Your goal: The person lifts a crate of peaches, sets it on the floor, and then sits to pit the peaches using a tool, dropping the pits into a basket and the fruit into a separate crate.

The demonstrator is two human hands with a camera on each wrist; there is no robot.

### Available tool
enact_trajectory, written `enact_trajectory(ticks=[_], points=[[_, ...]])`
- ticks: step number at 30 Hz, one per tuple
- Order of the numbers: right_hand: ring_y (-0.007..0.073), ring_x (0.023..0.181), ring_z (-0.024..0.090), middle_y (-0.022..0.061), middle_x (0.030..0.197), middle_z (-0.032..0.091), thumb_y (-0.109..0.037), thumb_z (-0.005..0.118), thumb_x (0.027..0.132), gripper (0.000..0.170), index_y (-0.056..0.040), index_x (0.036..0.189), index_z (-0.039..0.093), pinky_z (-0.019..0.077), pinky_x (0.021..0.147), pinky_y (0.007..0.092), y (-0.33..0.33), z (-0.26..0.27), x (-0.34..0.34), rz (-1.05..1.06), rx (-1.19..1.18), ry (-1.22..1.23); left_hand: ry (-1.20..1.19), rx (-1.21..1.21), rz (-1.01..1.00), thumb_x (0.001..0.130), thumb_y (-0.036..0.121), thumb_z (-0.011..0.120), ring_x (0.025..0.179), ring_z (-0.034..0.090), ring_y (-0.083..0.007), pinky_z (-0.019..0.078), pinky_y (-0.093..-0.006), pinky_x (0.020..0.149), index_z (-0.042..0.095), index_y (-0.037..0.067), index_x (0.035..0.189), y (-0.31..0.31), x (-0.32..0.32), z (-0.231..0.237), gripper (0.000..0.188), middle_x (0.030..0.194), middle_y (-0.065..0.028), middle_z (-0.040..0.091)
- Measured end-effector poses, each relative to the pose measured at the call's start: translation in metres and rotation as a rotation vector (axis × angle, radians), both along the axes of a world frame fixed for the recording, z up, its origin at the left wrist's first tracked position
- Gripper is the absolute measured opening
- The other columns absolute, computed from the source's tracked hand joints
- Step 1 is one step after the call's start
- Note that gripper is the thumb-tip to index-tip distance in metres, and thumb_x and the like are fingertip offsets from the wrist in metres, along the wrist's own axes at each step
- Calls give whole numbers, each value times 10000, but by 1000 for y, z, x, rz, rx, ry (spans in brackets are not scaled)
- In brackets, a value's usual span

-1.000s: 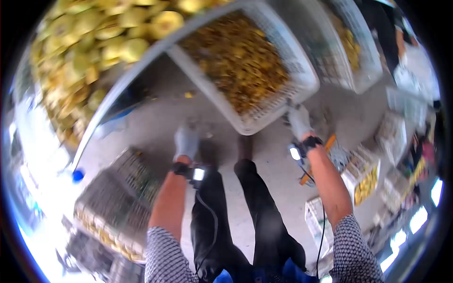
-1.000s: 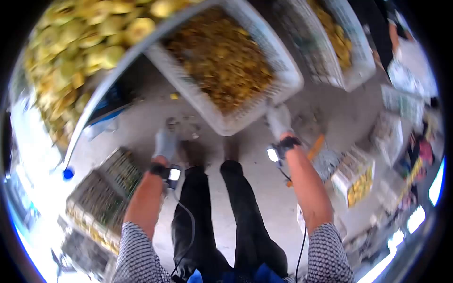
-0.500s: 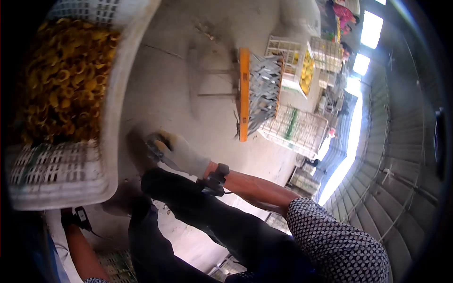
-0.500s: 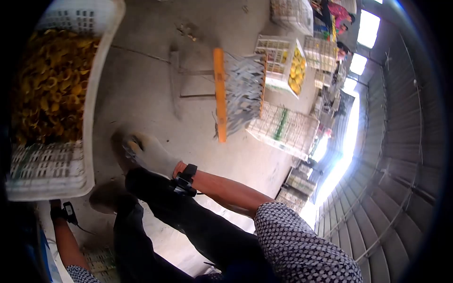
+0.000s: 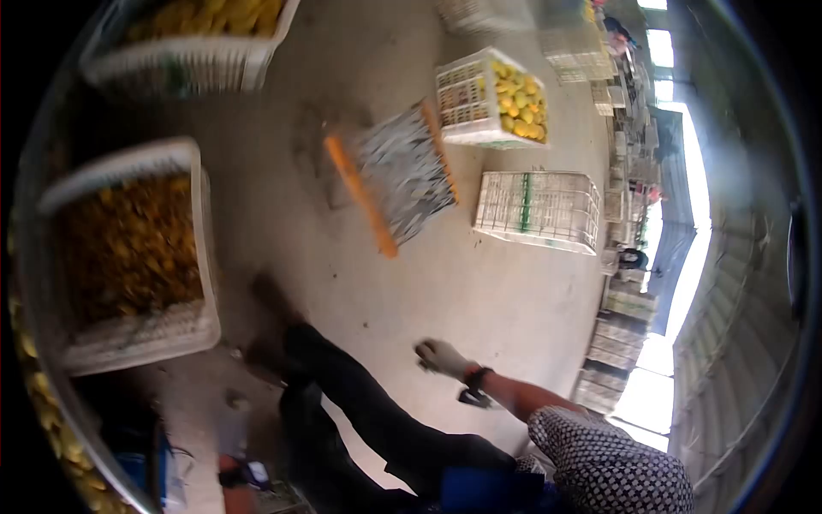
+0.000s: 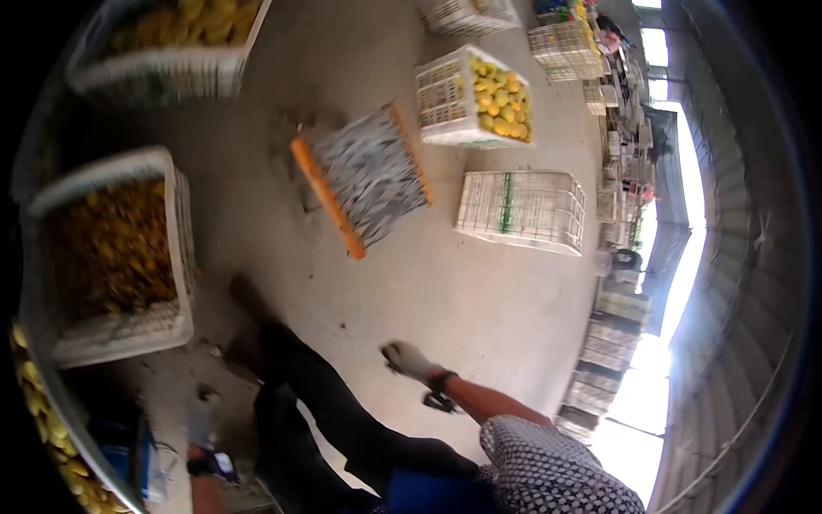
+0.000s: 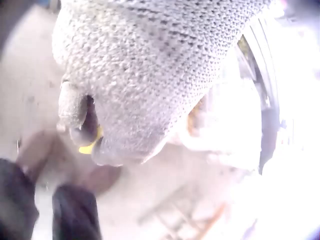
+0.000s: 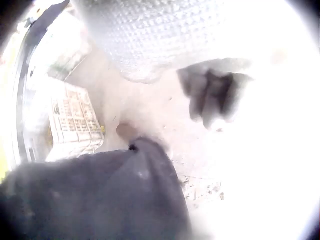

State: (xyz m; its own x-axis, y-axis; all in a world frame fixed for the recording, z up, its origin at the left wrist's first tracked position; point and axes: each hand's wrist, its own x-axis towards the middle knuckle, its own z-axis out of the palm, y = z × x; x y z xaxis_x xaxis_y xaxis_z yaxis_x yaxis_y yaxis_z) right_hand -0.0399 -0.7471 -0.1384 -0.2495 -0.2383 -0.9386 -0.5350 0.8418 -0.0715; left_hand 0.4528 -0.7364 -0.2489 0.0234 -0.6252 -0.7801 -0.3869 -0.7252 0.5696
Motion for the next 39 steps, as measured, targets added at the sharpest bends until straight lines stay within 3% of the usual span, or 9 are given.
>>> enact_trajectory(ticks=[3,10,15,23,24,28,31,33,39], points=[[161,593,637,103,767,709,-423,507,1007,453,7,1038,645,503,544,313,76,70,-44,-218,-63,55,90,-118,-166,829,112,649,774,672,-211,538,-360,742,661,27,922,-65,-76,117,126,808,-117,686],[197,641,668,148,833,712,-467,492,993,490,1,1029,631,526,551,344,121,164,-97,-136,-117,-41,262,-149,-122,818,77,681,715,659,-164,540,-303,685,692,-5,965,-128,-221,201,169,824,-93,702],[258,625,660,155,806,687,-574,445,988,540,-63,1138,533,533,535,392,106,120,-264,-1005,-207,156,246,-108,-134,831,65,662,630,629,-134,522,-275,592,682,-8,983,-101,-274,185,169,789,-71,684],[427,1306,480,254,1510,382,-835,515,811,1140,-48,1545,140,444,1026,585,-15,120,-596,-1564,-812,174,85,146,201,858,30,624,531,562,-83,453,-228,448,644,17,995,-86,-397,219,139,755,-46,651],[386,1260,526,200,1435,487,-792,571,817,1039,-58,1496,289,458,1017,583,-32,116,-611,-1652,-820,208,79,144,198,859,28,625,532,561,-81,451,-224,447,643,18,999,-82,-414,213,142,757,-45,652],[261,1107,628,60,1167,662,-560,664,906,539,-126,1222,615,520,974,494,-48,55,-660,-1531,-1107,-88,40,2,-11,844,120,679,587,625,-167,505,-332,526,656,7,943,-68,-449,178,152,737,-99,675],[198,1065,651,51,1107,706,-276,514,1029,291,-79,1205,636,512,1013,380,-15,-8,-727,-1348,-1171,-295,-86,-81,-131,823,240,718,714,691,-319,540,-418,660,668,6,922,-60,-462,197,259,789,-184,695],[209,1094,629,99,1254,641,-154,512,1016,274,-55,1266,568,533,973,344,-4,-35,-783,-543,-1098,22,-173,-204,-212,826,293,704,843,685,-407,546,-445,730,694,28,1018,-63,-463,223,327,896,-221,703],[189,1068,609,107,1228,630,-100,512,995,338,-7,1319,531,523,887,319,-106,170,-745,-419,-907,-462,-202,-89,49,822,278,644,837,703,-364,548,-440,770,705,26,1022,-7,-439,255,327,855,-202,713]])
